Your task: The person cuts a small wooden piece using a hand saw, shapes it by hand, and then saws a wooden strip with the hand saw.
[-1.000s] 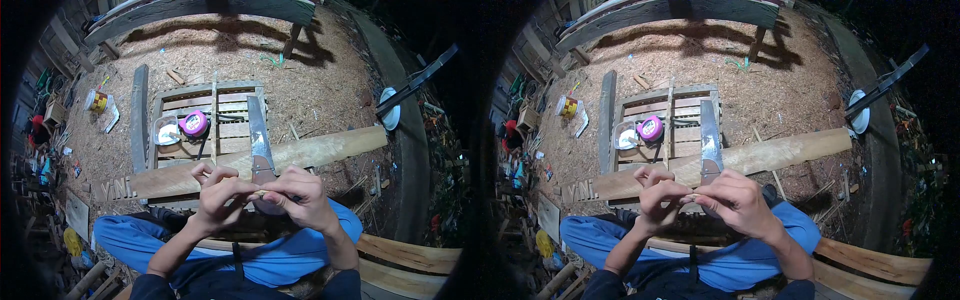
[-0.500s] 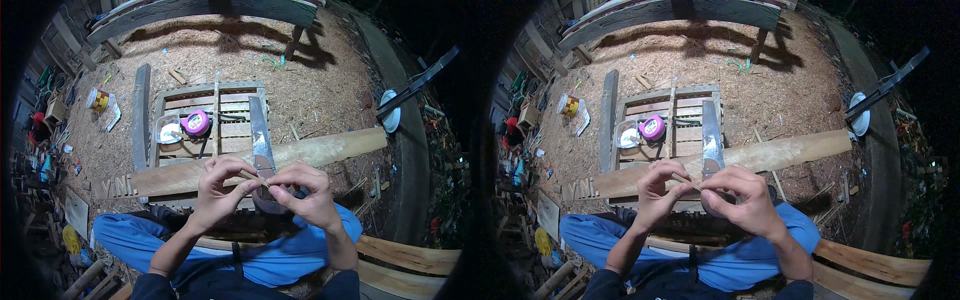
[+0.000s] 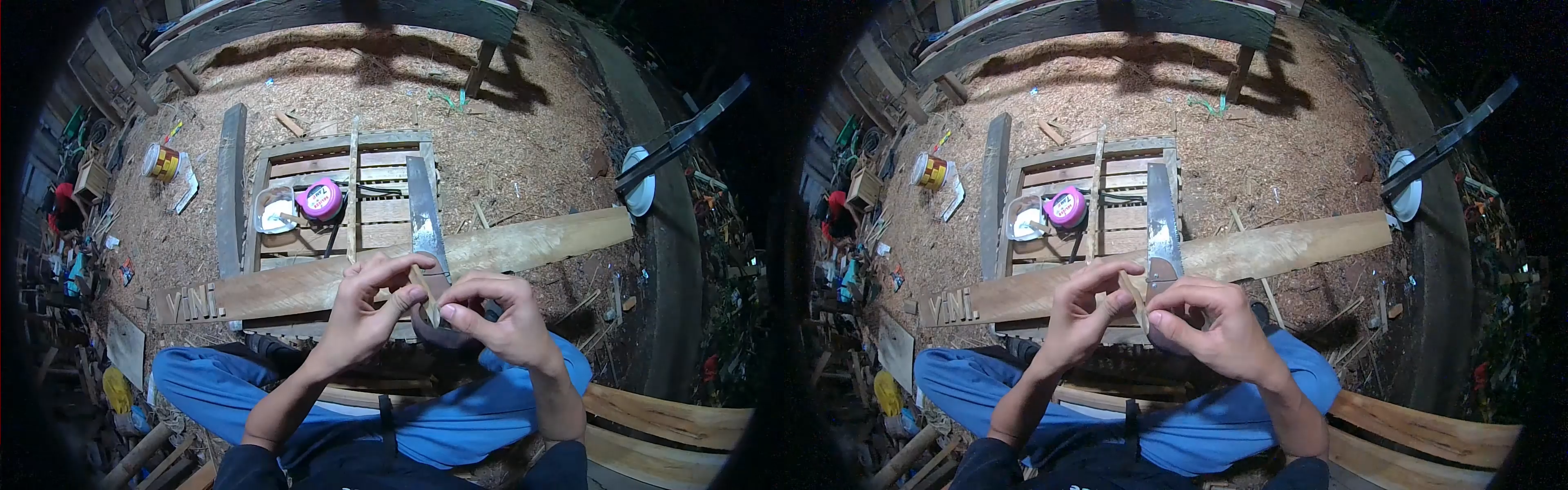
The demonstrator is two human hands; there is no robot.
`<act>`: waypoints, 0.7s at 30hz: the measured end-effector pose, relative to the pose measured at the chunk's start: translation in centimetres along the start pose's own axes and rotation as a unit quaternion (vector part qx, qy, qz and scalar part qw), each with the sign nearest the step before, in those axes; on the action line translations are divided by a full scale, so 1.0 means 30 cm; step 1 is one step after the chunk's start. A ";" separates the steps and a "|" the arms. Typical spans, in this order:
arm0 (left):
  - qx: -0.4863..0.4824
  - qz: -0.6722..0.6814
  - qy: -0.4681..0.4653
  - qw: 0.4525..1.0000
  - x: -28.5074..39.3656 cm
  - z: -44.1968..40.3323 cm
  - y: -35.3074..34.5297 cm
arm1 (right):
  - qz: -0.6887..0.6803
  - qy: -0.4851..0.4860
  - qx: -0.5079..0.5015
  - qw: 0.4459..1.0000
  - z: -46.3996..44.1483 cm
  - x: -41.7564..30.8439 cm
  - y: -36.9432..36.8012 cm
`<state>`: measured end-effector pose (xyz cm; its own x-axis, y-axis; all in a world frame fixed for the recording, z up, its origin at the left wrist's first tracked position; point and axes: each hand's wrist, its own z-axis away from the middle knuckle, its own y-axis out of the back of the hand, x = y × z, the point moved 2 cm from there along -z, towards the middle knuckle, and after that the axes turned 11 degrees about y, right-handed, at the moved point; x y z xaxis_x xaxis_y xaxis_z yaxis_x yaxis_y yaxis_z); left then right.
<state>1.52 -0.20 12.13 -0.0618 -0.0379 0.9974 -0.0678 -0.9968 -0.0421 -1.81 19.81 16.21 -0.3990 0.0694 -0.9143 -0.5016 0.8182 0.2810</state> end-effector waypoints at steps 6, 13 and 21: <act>-0.014 0.029 0.052 0.998 0.019 0.001 -0.001 | -0.063 -0.062 -0.024 0.996 0.000 0.017 -0.004; 0.152 -0.260 -0.210 0.930 0.026 0.013 0.000 | -0.050 -0.077 0.032 0.995 -0.003 0.031 -0.016; 0.065 -0.273 -0.212 0.936 0.011 0.046 -0.006 | -0.101 -0.092 0.058 0.989 -0.002 0.035 -0.032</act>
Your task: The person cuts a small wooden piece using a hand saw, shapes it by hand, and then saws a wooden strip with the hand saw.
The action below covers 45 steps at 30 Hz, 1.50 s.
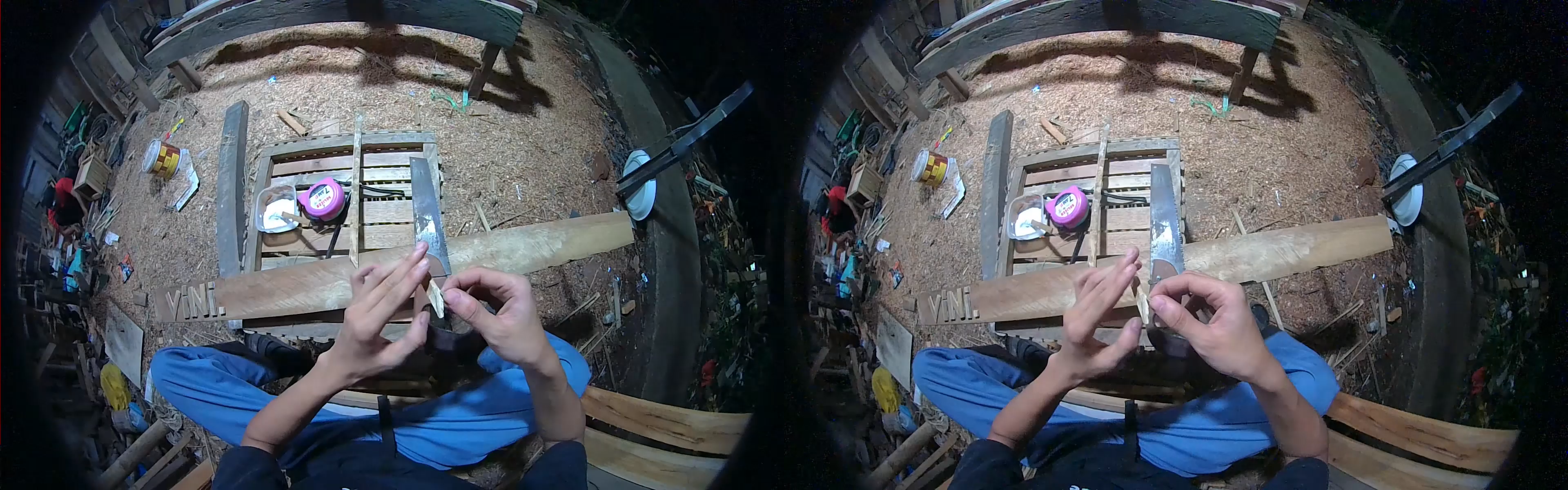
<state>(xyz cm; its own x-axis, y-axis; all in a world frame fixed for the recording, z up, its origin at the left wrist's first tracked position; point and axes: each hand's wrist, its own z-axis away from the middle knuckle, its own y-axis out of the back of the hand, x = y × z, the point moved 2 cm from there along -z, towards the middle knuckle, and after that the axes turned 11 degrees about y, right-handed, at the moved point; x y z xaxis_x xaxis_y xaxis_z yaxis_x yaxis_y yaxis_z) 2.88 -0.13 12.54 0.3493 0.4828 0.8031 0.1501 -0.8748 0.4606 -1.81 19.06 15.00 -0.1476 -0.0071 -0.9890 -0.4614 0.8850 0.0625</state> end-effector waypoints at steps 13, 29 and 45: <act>0.036 0.040 -0.018 0.998 -0.017 -0.001 -0.061 | 0.067 0.047 0.042 0.996 0.005 0.008 -0.016; 0.011 0.076 0.065 0.995 -0.017 0.008 -0.059 | 0.451 0.332 0.053 0.827 -0.010 -0.011 -0.037; -0.060 0.101 0.176 0.977 -0.013 0.005 -0.024 | 0.313 0.248 0.034 0.916 -0.020 -0.001 -0.032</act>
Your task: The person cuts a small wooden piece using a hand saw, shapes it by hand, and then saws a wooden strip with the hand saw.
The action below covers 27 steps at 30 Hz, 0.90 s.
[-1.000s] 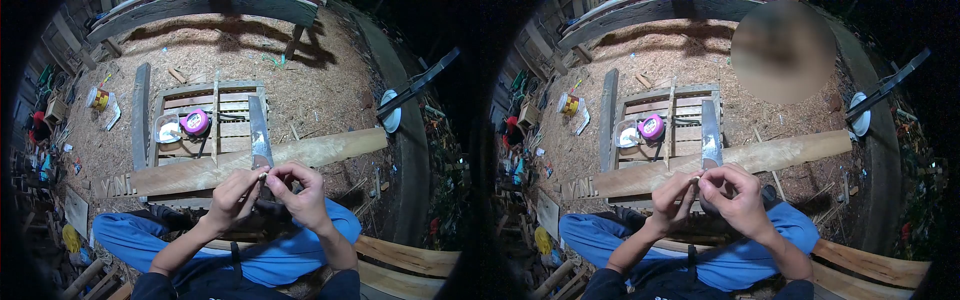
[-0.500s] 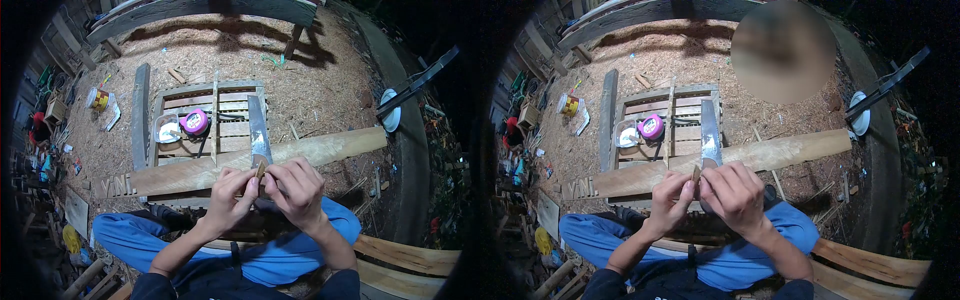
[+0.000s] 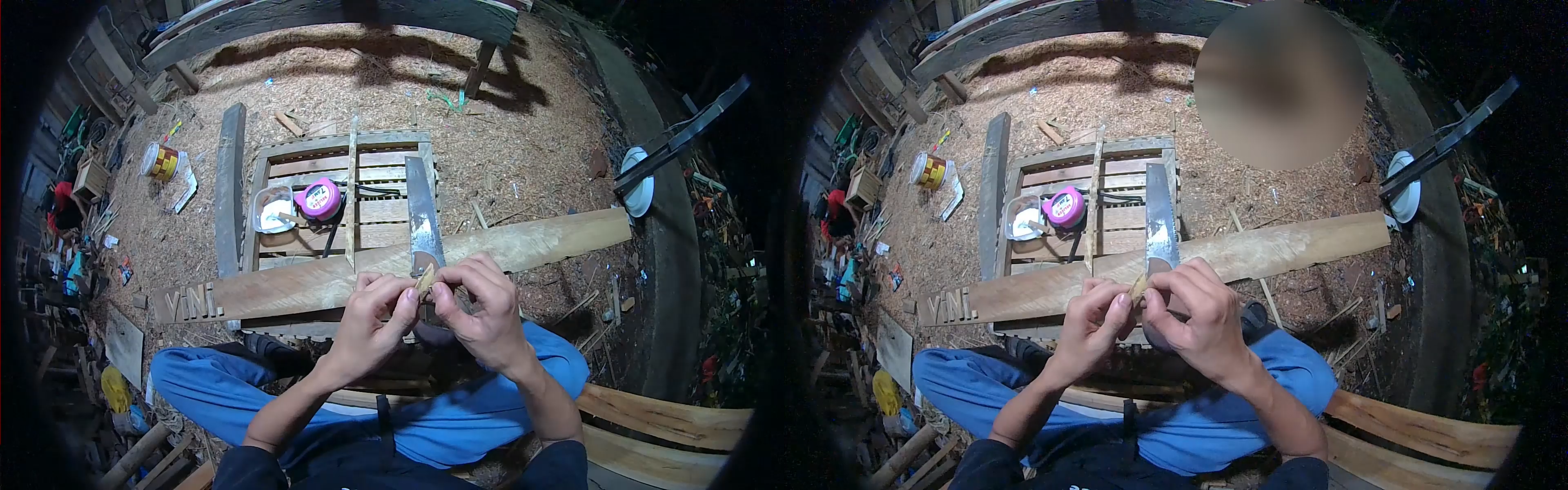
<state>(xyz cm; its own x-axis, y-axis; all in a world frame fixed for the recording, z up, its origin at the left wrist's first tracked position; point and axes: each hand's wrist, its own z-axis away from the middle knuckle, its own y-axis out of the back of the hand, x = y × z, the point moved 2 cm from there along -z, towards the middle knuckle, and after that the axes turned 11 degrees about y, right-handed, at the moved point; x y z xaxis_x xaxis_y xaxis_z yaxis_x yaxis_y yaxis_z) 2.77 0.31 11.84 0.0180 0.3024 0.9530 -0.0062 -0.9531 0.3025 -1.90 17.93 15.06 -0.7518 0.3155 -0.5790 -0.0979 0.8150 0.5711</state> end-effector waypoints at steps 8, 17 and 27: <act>-0.003 -0.057 0.020 0.998 0.014 -0.007 0.036 | 0.108 0.084 0.003 0.991 0.004 -0.008 -0.007; -0.030 -0.033 0.044 0.998 -0.008 -0.003 0.020 | -0.152 -0.163 -0.029 0.975 0.039 0.025 -0.047; -0.098 0.145 0.099 0.980 0.013 -0.026 0.024 | -0.325 -0.253 -0.012 0.911 0.029 0.024 -0.005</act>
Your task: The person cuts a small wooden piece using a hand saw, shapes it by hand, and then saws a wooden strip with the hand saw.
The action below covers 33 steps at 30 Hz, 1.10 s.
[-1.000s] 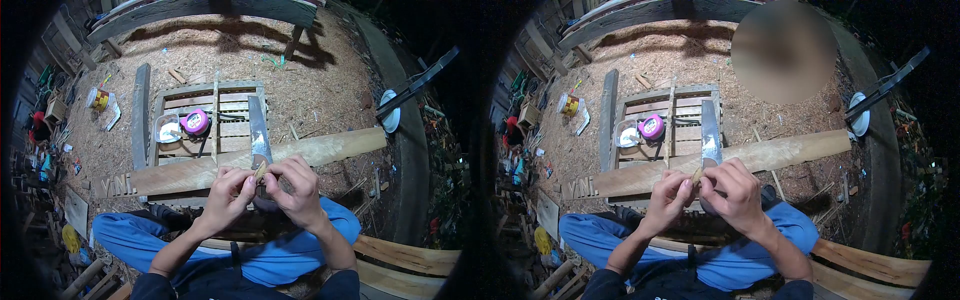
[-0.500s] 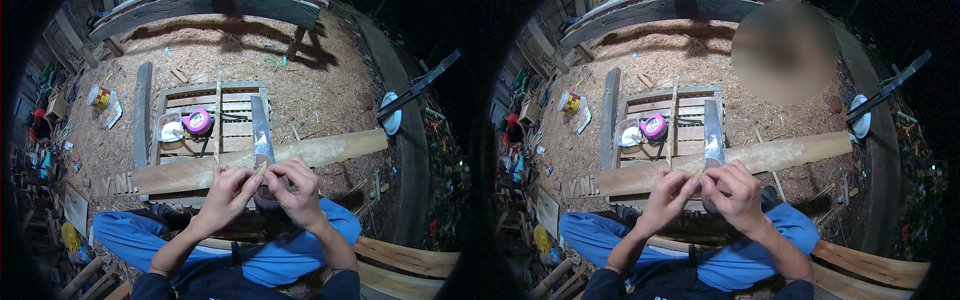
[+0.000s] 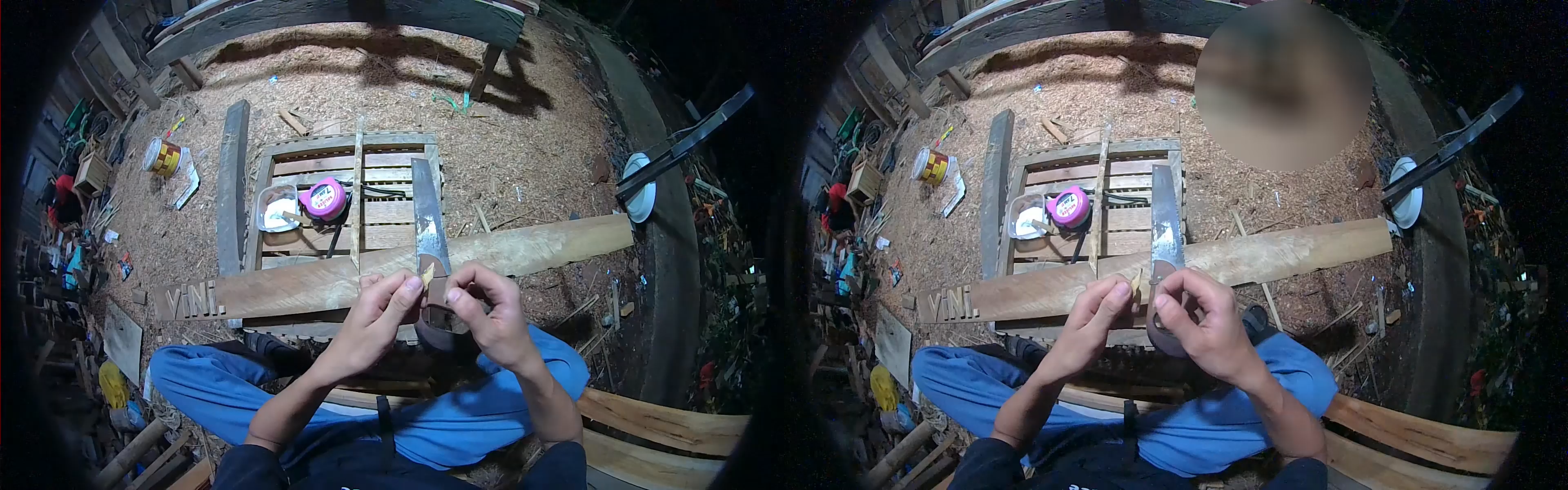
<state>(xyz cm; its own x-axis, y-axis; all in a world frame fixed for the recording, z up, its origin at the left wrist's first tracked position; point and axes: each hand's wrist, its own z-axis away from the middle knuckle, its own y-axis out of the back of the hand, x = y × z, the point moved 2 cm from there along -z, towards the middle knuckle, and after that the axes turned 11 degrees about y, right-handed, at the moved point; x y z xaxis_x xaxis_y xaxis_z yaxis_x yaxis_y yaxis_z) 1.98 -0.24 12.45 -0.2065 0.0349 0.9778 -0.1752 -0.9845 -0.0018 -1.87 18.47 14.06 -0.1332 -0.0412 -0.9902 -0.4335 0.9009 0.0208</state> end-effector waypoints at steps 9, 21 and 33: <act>-0.010 -0.067 0.032 0.997 -0.043 0.008 0.012 | 0.217 0.124 -0.046 0.967 -0.006 -0.075 -0.020; -0.121 0.041 0.070 0.989 -0.035 0.006 -0.004 | 0.203 0.138 -0.062 0.967 -0.024 -0.063 0.005; 0.052 0.110 -0.016 0.992 -0.031 0.002 0.013 | 0.072 -0.016 -0.033 0.997 -0.001 -0.032 0.029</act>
<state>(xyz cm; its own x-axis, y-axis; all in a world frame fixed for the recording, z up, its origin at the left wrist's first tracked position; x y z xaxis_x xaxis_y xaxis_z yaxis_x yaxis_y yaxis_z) 2.17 -0.66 11.56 -0.1969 -0.1866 0.9625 -0.0280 -0.9802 -0.1958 -2.14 19.28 15.03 -0.1705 0.1009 -0.9802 -0.4707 0.8656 0.1709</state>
